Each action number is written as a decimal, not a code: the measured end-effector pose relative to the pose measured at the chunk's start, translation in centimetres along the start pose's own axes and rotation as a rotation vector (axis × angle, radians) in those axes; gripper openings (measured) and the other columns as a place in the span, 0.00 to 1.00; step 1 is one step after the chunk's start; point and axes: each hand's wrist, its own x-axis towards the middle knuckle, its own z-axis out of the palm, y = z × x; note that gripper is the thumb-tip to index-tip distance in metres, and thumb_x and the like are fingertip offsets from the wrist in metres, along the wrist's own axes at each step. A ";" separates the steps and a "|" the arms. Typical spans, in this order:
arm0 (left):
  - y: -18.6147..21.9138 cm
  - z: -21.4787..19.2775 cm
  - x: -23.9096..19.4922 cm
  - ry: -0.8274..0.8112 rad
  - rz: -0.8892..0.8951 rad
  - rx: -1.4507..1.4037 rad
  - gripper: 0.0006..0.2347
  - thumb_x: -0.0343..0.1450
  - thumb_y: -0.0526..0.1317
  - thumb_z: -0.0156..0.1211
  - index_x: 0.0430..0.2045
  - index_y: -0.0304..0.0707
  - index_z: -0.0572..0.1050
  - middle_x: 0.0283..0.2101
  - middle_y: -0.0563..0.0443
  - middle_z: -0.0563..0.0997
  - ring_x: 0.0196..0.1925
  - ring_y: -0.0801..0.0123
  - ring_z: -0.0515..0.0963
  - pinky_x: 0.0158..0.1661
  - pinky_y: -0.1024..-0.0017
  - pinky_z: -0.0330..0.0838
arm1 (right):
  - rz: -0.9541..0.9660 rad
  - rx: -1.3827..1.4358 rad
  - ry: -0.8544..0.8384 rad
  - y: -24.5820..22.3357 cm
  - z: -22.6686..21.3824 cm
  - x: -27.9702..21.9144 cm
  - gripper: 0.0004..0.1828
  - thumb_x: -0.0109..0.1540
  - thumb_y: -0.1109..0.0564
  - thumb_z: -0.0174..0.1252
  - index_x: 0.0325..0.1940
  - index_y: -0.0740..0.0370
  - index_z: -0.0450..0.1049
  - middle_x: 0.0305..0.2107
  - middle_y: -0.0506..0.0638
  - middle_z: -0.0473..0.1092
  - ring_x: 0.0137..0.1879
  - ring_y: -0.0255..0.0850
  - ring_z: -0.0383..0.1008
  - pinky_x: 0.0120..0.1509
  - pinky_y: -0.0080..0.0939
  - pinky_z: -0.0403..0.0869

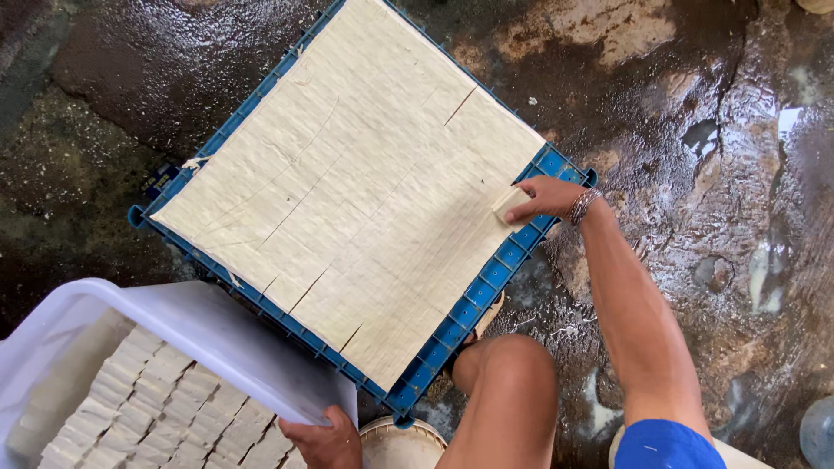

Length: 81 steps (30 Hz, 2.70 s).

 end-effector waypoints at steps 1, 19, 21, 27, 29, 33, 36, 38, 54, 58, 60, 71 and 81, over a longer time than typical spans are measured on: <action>0.3 0.0 0.1 0.009 -0.013 -0.002 0.36 0.64 0.37 0.56 0.69 0.24 0.49 0.56 0.21 0.73 0.53 0.34 0.79 0.51 0.50 0.74 | 0.004 -0.138 0.040 -0.4 0.0 0.1 0.52 0.45 0.27 0.71 0.60 0.68 0.73 0.56 0.62 0.73 0.62 0.53 0.73 0.67 0.50 0.70; 1.7 -2.0 -0.8 -0.043 -0.026 0.090 0.36 0.67 0.42 0.55 0.70 0.28 0.50 0.59 0.26 0.72 0.55 0.34 0.77 0.53 0.47 0.71 | -0.024 0.374 -0.048 -5.3 2.4 -5.1 0.43 0.42 0.42 0.74 0.58 0.56 0.71 0.45 0.53 0.73 0.50 0.43 0.75 0.51 0.45 0.76; 2.1 -1.8 -0.9 -0.063 -0.037 0.092 0.35 0.67 0.42 0.55 0.69 0.29 0.50 0.60 0.26 0.71 0.54 0.35 0.77 0.53 0.47 0.71 | 0.005 0.254 -0.088 -6.4 3.2 -5.1 0.44 0.42 0.40 0.73 0.59 0.55 0.71 0.46 0.55 0.74 0.50 0.44 0.76 0.51 0.47 0.77; 1.8 -2.2 -0.5 -0.064 -0.040 0.080 0.36 0.66 0.42 0.55 0.70 0.28 0.49 0.60 0.26 0.71 0.55 0.35 0.77 0.53 0.48 0.71 | 0.028 0.051 0.017 -5.8 3.8 -4.6 0.52 0.44 0.37 0.74 0.67 0.59 0.67 0.53 0.58 0.73 0.57 0.47 0.74 0.61 0.48 0.73; 1.7 -2.2 -0.7 -0.073 -0.042 0.084 0.36 0.66 0.43 0.55 0.70 0.28 0.49 0.60 0.26 0.71 0.55 0.36 0.77 0.53 0.48 0.70 | -0.046 -0.028 0.121 -4.3 3.1 -4.4 0.56 0.45 0.37 0.76 0.69 0.65 0.62 0.57 0.60 0.67 0.62 0.48 0.69 0.63 0.48 0.69; 2.2 -1.9 -0.8 -0.050 -0.014 0.071 0.35 0.66 0.43 0.54 0.69 0.28 0.50 0.60 0.26 0.71 0.54 0.36 0.77 0.53 0.48 0.71 | -0.023 0.350 -0.142 -2.9 2.4 -2.9 0.56 0.45 0.35 0.73 0.68 0.68 0.61 0.57 0.58 0.70 0.62 0.46 0.72 0.65 0.45 0.71; 1.9 -2.0 -0.6 -0.038 0.008 0.081 0.36 0.66 0.43 0.55 0.70 0.29 0.50 0.59 0.25 0.71 0.54 0.34 0.77 0.52 0.47 0.71 | -0.044 0.286 -0.176 -3.1 3.3 -2.1 0.55 0.43 0.33 0.71 0.64 0.71 0.69 0.56 0.61 0.74 0.61 0.48 0.74 0.63 0.45 0.73; 1.8 -2.0 -0.5 -0.036 0.010 0.090 0.35 0.66 0.42 0.55 0.70 0.30 0.50 0.59 0.25 0.72 0.53 0.34 0.77 0.51 0.47 0.71 | -0.080 0.112 -0.119 -3.8 3.9 -2.4 0.55 0.42 0.29 0.69 0.62 0.72 0.72 0.54 0.62 0.75 0.60 0.50 0.76 0.64 0.46 0.73; 1.3 -2.0 -0.5 -0.060 0.011 0.081 0.36 0.67 0.43 0.54 0.70 0.29 0.48 0.61 0.23 0.71 0.50 0.33 0.79 0.50 0.46 0.73 | -0.094 -0.316 0.185 -6.7 8.9 -3.3 0.54 0.40 0.29 0.72 0.63 0.59 0.69 0.58 0.67 0.66 0.71 0.59 0.56 0.71 0.54 0.63; 1.6 -2.5 -0.6 -0.068 0.005 0.097 0.36 0.68 0.43 0.55 0.71 0.29 0.48 0.61 0.25 0.71 0.52 0.34 0.79 0.52 0.46 0.71 | -0.153 -0.308 0.231 -5.5 9.4 -3.7 0.49 0.41 0.30 0.72 0.60 0.57 0.72 0.56 0.61 0.70 0.70 0.56 0.59 0.72 0.51 0.64; 1.9 -3.4 -0.6 -0.092 -0.023 0.023 0.36 0.67 0.42 0.57 0.70 0.30 0.49 0.63 0.25 0.69 0.55 0.35 0.76 0.54 0.48 0.70 | -0.186 -0.298 0.233 -5.6 9.3 -4.0 0.46 0.43 0.32 0.73 0.59 0.56 0.73 0.55 0.61 0.70 0.69 0.55 0.61 0.72 0.50 0.64; 17.7 6.5 -10.9 -0.868 0.205 -0.790 0.22 0.74 0.48 0.52 0.59 0.34 0.69 0.61 0.47 0.74 0.57 0.65 0.74 0.58 0.67 0.66 | -0.017 0.652 -0.174 -4.0 4.3 -3.3 0.35 0.50 0.54 0.70 0.60 0.61 0.69 0.49 0.50 0.73 0.56 0.39 0.74 0.58 0.41 0.76; 26.9 15.2 -12.6 -1.207 -0.457 -1.221 0.29 0.75 0.61 0.42 0.62 0.39 0.66 0.61 0.49 0.73 0.63 0.69 0.71 0.64 0.65 0.61 | -0.256 0.050 0.048 -3.9 5.5 -3.8 0.36 0.50 0.37 0.69 0.55 0.57 0.74 0.48 0.54 0.71 0.56 0.45 0.71 0.60 0.46 0.70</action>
